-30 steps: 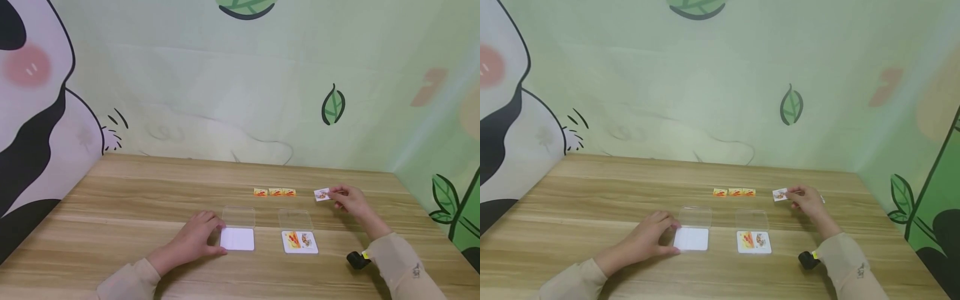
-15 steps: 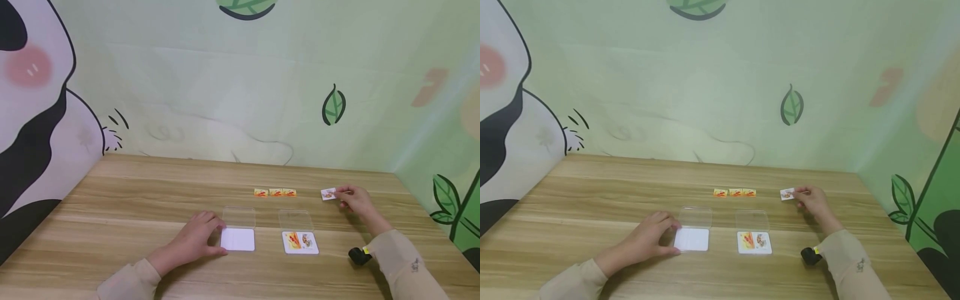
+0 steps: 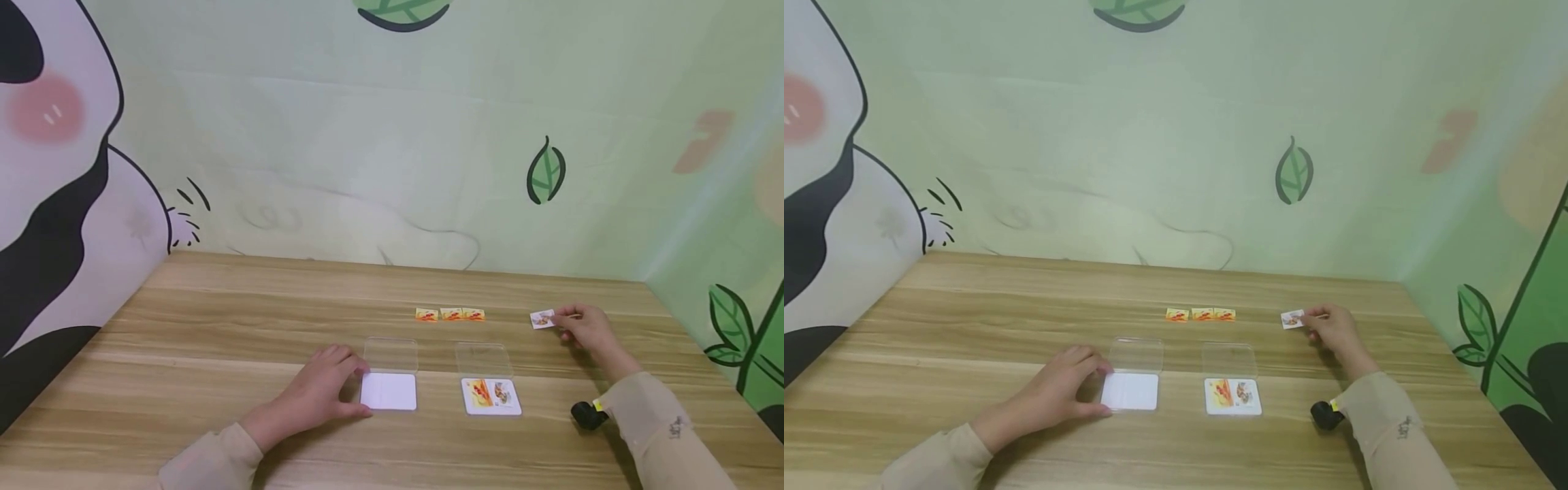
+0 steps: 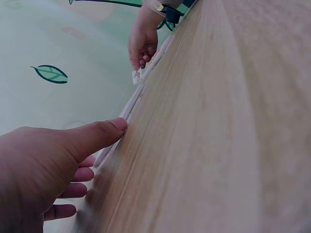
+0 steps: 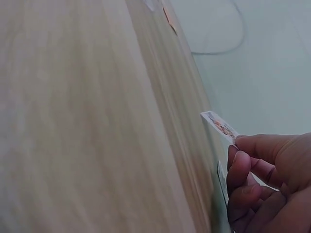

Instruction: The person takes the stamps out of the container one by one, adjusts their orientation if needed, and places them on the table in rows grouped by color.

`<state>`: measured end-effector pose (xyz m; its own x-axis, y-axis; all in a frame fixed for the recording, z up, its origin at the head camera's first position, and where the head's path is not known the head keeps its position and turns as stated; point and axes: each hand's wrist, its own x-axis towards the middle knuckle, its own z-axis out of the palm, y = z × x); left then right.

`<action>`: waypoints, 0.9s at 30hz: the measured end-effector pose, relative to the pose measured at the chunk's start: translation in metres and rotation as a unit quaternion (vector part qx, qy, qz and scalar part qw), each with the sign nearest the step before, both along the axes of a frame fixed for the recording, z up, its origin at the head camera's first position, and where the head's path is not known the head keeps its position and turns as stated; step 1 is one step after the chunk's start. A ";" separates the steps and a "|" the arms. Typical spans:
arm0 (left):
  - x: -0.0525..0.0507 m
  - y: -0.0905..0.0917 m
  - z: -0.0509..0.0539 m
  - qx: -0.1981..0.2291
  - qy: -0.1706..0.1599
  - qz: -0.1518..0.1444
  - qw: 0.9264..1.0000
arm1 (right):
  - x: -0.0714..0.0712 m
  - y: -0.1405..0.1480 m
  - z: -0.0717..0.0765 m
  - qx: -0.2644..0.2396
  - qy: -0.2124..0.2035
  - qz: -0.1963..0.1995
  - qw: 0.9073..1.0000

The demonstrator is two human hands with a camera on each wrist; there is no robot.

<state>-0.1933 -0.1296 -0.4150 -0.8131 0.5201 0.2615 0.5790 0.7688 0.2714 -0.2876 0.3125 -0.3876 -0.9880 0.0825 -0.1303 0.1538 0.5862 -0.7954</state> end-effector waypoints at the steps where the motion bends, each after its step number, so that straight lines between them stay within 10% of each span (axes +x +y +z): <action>1: 0.000 0.000 0.000 0.000 0.000 0.000 1.000 | 0.000 0.001 -0.001 0.006 0.000 0.000 1.000; 27: 0.003 0.000 0.003 0.002 0.006 0.001 1.000 | -0.004 0.003 -0.005 0.111 -0.001 -0.001 0.994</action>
<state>-0.1904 -0.1298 -0.4125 -0.8107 0.5182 0.2726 0.5812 0.7684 0.2677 -0.2918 0.3159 -0.3924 -0.9876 0.1112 -0.1104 0.1564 0.7467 -0.6466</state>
